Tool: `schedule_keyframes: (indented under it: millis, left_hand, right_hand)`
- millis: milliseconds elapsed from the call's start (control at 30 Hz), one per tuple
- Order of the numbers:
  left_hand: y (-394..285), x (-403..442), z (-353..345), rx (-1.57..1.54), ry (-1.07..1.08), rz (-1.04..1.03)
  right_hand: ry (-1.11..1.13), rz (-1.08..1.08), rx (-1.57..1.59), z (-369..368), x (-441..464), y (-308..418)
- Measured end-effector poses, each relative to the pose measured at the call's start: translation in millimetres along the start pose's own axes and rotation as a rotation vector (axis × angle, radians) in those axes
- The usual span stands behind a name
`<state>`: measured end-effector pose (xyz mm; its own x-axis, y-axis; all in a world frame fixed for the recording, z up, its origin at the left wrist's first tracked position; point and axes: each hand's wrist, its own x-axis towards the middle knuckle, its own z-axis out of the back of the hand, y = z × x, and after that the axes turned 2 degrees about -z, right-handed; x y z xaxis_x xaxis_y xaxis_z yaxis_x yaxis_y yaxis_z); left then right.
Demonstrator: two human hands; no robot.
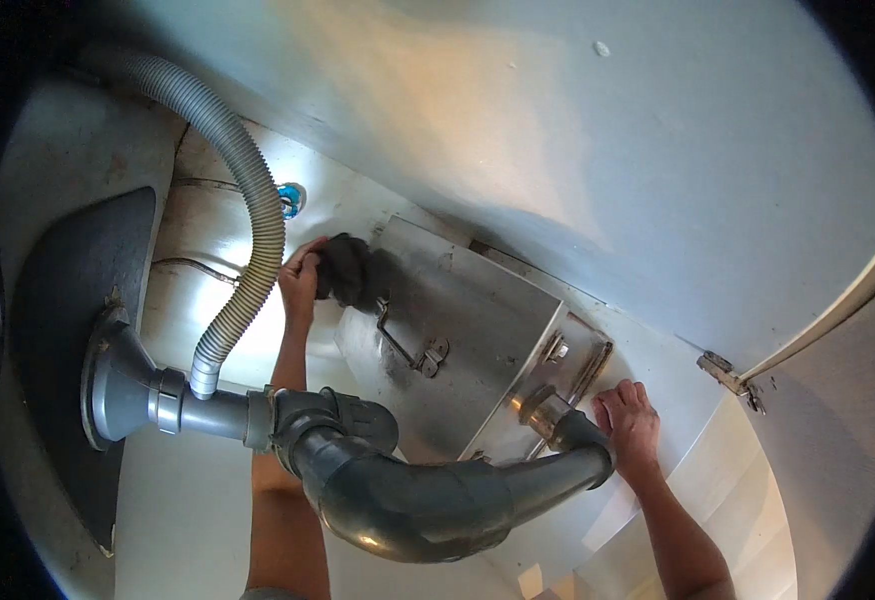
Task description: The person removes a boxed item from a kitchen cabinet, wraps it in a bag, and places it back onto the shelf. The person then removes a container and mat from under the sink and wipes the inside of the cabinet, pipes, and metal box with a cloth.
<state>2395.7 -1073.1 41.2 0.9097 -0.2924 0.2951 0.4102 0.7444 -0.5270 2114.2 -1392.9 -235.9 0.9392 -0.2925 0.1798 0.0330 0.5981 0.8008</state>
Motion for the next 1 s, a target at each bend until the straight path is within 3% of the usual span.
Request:
schedule_keyframes:
  millis: [67,233,433,600,767,800,867,1000]
  left_hand:
    - [-33,-22,-23,-0.164,0.18,-0.025]
    - [-87,-42,-89,-0.058,0.541,-0.389]
    - [-115,-60,-120,-0.017,0.741,-0.617]
    - [-97,-43,-106,0.01,0.527,-0.577]
    - [-7,-30,-66,0.473,0.038,-0.316]
    - [6,-35,-57,0.474,0.04,-0.31]
    - [19,-54,-41,0.438,0.094,-0.085]
    - [26,-95,-40,0.411,0.0,-0.015]
  right_hand:
    - [-0.023,0.011,0.013,-5,-1,-3]
    - [-0.037,0.041,0.014,-2,0,1]
    - [-0.027,0.013,0.001,-3,-1,1]
    - [-0.044,0.021,-0.002,-6,-1,-2]
    - [-0.066,0.047,0.008,-10,0,-8]
    - [-0.06,0.047,0.009,-10,-1,-9]
    - [-0.067,0.039,0.014,-9,-1,-7]
    - [-0.088,0.055,0.038,-9,-1,-9]
